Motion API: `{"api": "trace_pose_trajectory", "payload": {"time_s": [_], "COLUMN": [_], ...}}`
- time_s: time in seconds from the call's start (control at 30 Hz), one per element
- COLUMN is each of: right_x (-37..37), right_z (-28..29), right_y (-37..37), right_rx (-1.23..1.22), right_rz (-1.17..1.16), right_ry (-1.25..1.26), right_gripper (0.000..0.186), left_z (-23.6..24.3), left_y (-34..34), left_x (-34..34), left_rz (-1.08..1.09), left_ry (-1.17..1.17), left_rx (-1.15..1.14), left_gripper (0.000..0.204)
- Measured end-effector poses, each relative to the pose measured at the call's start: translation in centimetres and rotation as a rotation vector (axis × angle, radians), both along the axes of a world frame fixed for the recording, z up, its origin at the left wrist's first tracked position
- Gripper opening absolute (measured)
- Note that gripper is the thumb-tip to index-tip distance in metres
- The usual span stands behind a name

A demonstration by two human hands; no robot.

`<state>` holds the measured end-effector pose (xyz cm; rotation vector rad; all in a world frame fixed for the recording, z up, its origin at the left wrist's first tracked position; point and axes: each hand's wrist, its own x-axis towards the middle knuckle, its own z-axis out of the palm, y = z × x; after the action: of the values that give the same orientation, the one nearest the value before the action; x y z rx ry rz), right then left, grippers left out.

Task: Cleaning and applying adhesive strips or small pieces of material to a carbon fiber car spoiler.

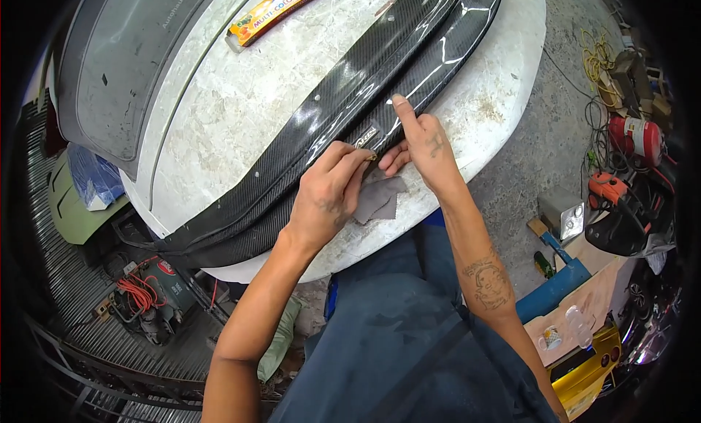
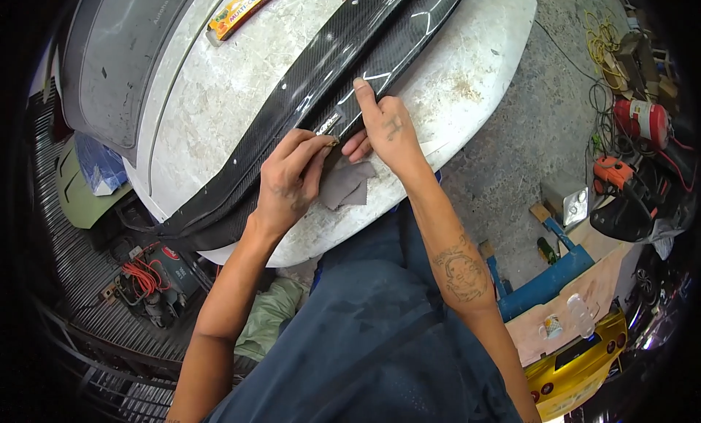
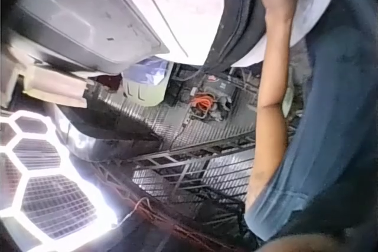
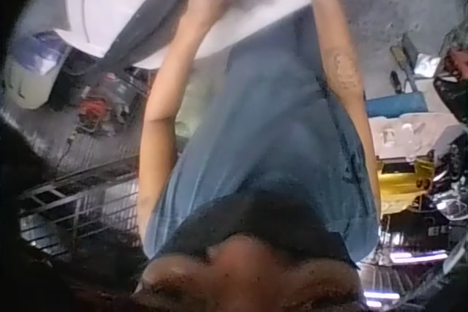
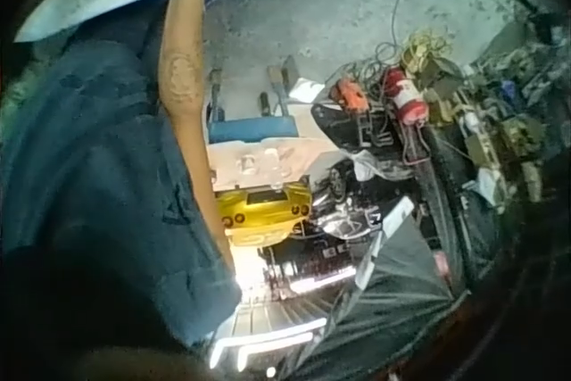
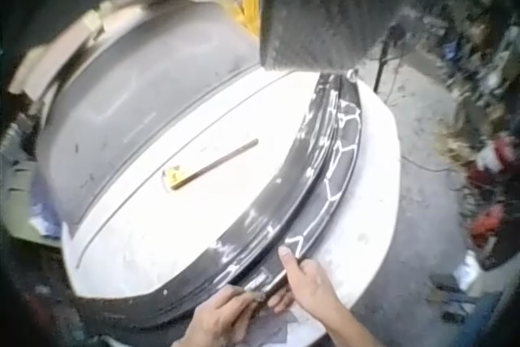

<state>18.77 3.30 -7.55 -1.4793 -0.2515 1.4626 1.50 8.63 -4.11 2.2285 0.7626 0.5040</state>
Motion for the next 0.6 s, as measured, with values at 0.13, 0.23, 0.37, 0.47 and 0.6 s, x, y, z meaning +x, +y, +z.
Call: {"api": "trace_pose_trajectory", "payload": {"time_s": [0.13, 0.23, 0.37, 0.47, 0.6], "right_x": [-0.1, 0.2, 0.0, 0.0, 0.3], "right_z": [0.0, -0.2, -0.6, -0.5, -0.4], "right_y": [0.2, 0.5, 0.2, 0.4, 0.3], "right_rx": [-0.003, -0.010, 0.034, 0.047, 0.048], "right_rz": [0.041, 0.054, 0.002, 0.021, 0.046], "right_ry": [-0.007, -0.031, 0.024, 0.037, 0.052], "right_gripper": [0.068, 0.069, 0.072, 0.072, 0.071], "left_z": [0.2, 0.9, 3.1, 3.7, 3.4], "left_y": [0.9, 1.3, 0.0, -1.2, -2.2], "left_x": [1.0, 0.9, -2.4, -3.4, -4.0], "left_rz": [-0.004, 0.026, 0.319, 0.338, 0.392], "left_ry": [-0.006, -0.082, -0.033, 0.048, 0.057], "left_rx": [0.005, -0.011, -0.066, -0.039, -0.065], "left_gripper": [0.017, 0.017, 0.014, 0.012, 0.012]}}
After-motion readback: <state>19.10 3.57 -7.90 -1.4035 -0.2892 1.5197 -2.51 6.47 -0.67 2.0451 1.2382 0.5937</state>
